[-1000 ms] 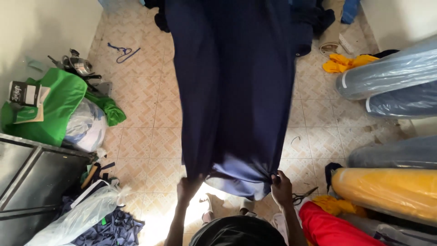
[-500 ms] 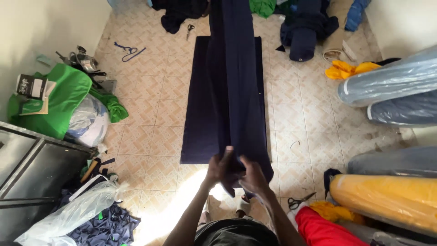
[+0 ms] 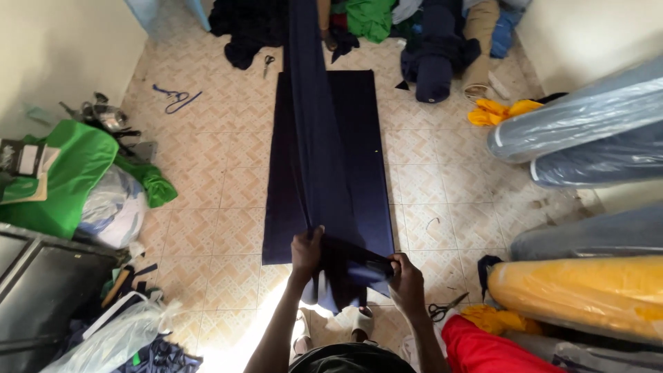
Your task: Unfolding, smoothing, and cutting a large piece of dark blue fabric on the floor using scissors.
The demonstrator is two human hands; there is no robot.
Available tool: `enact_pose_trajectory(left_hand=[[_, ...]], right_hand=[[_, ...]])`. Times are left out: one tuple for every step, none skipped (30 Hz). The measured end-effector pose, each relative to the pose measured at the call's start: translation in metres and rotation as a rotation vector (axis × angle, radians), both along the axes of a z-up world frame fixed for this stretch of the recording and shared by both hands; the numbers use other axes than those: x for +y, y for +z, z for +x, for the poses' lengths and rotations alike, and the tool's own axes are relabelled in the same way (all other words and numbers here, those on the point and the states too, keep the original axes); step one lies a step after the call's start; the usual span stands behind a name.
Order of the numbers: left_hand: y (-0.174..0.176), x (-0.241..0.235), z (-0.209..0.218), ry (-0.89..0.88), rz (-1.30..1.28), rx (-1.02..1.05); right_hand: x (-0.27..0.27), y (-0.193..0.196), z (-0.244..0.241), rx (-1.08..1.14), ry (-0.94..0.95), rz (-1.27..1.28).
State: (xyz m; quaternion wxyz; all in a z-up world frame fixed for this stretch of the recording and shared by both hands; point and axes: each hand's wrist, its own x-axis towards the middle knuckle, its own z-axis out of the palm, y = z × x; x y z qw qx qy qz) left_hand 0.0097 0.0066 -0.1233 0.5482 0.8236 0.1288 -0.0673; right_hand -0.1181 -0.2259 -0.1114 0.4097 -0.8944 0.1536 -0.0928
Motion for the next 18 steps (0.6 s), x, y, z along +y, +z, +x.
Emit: enact_pose_trajectory(left_hand=[[0.011,-0.001,-0.006,-0.011,0.001,-0.001],[0.023,-0.002,-0.012,-0.010,-0.028,-0.003],[0.034,-0.002,-0.020,-0.004,-0.056,-0.004],[0.028,-0.005,-0.026,-0.012,-0.054,-0.004],[0.022,-0.005,-0.034,-0.024,0.081,-0.077],[0.016,-0.004,-0.042,-0.036,0.216,-0.151],[0.025,-0.007,-0.052,-0.047,0.220,-0.151],[0.034,-0.009,-0.063,-0.078,0.151,-0.112],[0.044,-0.011,-0.074,-0.107,0.083,-0.072],[0.050,-0.011,-0.081,-0.117,0.087,-0.070],[0.056,-0.011,-0.088,-0.254,0.026,-0.165],[0.063,-0.010,-0.095,-0.390,-0.038,-0.259],[0.062,-0.005,-0.100,-0.394,-0.037,-0.255],[0.062,-0.001,-0.104,-0.404,-0.075,-0.233],[0.062,0.003,-0.105,-0.413,-0.112,-0.216],[0.059,0.009,-0.107,-0.417,-0.110,-0.217],[0.056,0.014,-0.110,-0.304,-0.094,-0.168],[0.053,0.020,-0.114,-0.191,-0.077,-0.119]], right_hand=[[0.004,-0.004,-0.001,-0.001,-0.011,0.001],[0.008,-0.008,-0.001,-0.064,-0.019,0.129],[0.012,-0.012,-0.002,-0.126,-0.023,0.258],[0.017,-0.013,-0.002,-0.128,-0.031,0.259],[0.024,-0.014,-0.003,-0.047,-0.029,0.389],[0.032,-0.015,-0.005,0.033,-0.027,0.519],[0.046,0.010,0.000,0.031,-0.038,0.524],[0.061,0.035,0.004,0.167,-0.048,0.601],[0.074,0.061,0.008,0.304,-0.057,0.677],[0.082,0.080,0.016,0.302,-0.065,0.683],[0.091,0.099,0.026,0.415,-0.026,0.688],[0.099,0.118,0.035,0.527,0.014,0.692],[0.097,0.097,0.042,0.529,0.009,0.695],[0.094,0.076,0.049,0.443,0.023,0.693],[0.091,0.056,0.060,0.353,0.037,0.690],[0.089,0.032,0.068,0.350,0.034,0.693],[0.086,0.008,0.073,0.206,0.011,0.632],[0.083,-0.016,0.079,0.063,-0.011,0.569]])
